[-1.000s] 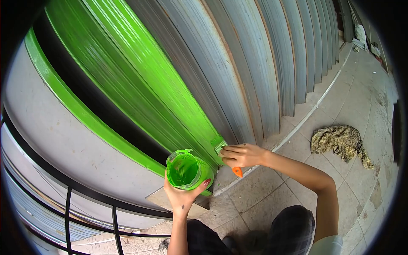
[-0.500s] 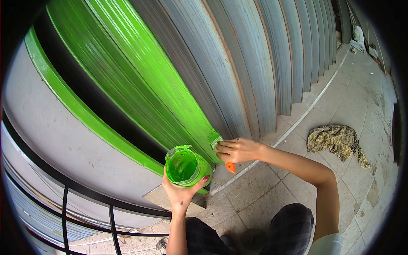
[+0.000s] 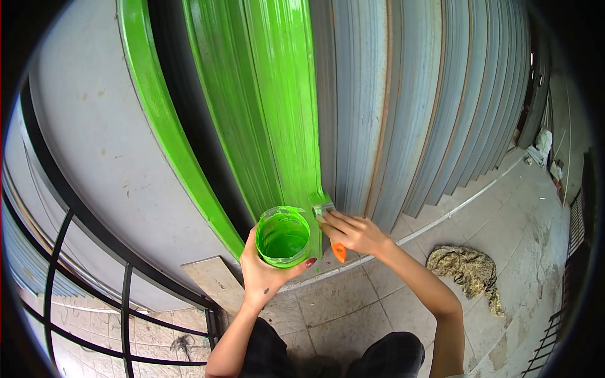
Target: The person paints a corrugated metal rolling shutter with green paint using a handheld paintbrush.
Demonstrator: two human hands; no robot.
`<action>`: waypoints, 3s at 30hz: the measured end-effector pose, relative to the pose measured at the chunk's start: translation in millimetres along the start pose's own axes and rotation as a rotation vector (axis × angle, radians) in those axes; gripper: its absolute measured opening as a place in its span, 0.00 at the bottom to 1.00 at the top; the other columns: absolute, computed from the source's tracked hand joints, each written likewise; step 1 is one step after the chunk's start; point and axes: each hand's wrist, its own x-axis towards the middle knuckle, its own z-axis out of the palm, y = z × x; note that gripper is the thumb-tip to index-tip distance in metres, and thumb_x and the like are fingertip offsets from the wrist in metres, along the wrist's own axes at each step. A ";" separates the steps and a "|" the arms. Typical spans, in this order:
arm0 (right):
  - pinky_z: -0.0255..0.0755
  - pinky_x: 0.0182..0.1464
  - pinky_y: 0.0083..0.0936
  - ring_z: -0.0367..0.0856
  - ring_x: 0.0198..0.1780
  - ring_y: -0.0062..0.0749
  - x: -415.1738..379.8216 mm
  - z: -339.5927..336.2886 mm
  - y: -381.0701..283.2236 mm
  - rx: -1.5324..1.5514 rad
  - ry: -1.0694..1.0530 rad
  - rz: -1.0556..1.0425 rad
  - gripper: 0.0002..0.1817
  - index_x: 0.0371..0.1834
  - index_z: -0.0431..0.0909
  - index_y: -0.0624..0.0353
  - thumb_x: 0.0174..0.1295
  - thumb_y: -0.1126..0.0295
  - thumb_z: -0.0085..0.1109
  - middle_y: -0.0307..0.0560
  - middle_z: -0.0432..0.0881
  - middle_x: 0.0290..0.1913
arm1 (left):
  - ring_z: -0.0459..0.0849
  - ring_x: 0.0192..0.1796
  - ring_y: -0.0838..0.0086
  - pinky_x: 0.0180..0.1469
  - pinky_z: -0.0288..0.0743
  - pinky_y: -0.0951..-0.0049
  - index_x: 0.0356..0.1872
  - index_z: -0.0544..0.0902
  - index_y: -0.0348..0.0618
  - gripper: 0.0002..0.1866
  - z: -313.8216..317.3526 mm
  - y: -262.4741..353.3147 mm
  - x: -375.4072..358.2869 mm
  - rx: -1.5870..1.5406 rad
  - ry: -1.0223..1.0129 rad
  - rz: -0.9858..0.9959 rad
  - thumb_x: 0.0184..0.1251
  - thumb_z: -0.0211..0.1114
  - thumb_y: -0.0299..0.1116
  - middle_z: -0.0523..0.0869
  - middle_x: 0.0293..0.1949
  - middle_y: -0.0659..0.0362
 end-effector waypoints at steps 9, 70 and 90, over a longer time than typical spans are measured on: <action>0.86 0.42 0.27 0.87 0.50 0.37 93.9 -68.2 65.7 0.050 0.215 0.102 0.14 0.45 0.84 0.59 0.53 0.77 0.66 0.47 0.86 0.49 | 0.87 0.51 0.65 0.57 0.78 0.66 0.58 0.74 0.30 0.47 4.6 -10.3 -0.6 0.027 0.035 0.028 0.32 0.86 0.40 0.87 0.48 0.50; 0.86 0.46 0.25 0.86 0.51 0.37 -52.7 46.2 -36.2 0.079 0.073 0.197 0.13 0.45 0.81 0.59 0.55 0.75 0.64 0.48 0.85 0.51 | 0.84 0.49 0.71 0.57 0.77 0.70 0.53 0.76 0.32 0.39 -2.5 -3.9 0.5 0.065 -0.017 0.017 0.37 0.86 0.35 0.86 0.47 0.54; 0.85 0.48 0.22 0.85 0.52 0.33 -145.9 103.5 -82.9 0.190 -0.073 0.215 0.14 0.46 0.80 0.56 0.56 0.73 0.64 0.44 0.85 0.51 | 0.84 0.49 0.71 0.57 0.77 0.70 0.54 0.76 0.33 0.39 1.2 -13.1 1.4 0.133 -0.075 -0.019 0.37 0.86 0.33 0.85 0.47 0.54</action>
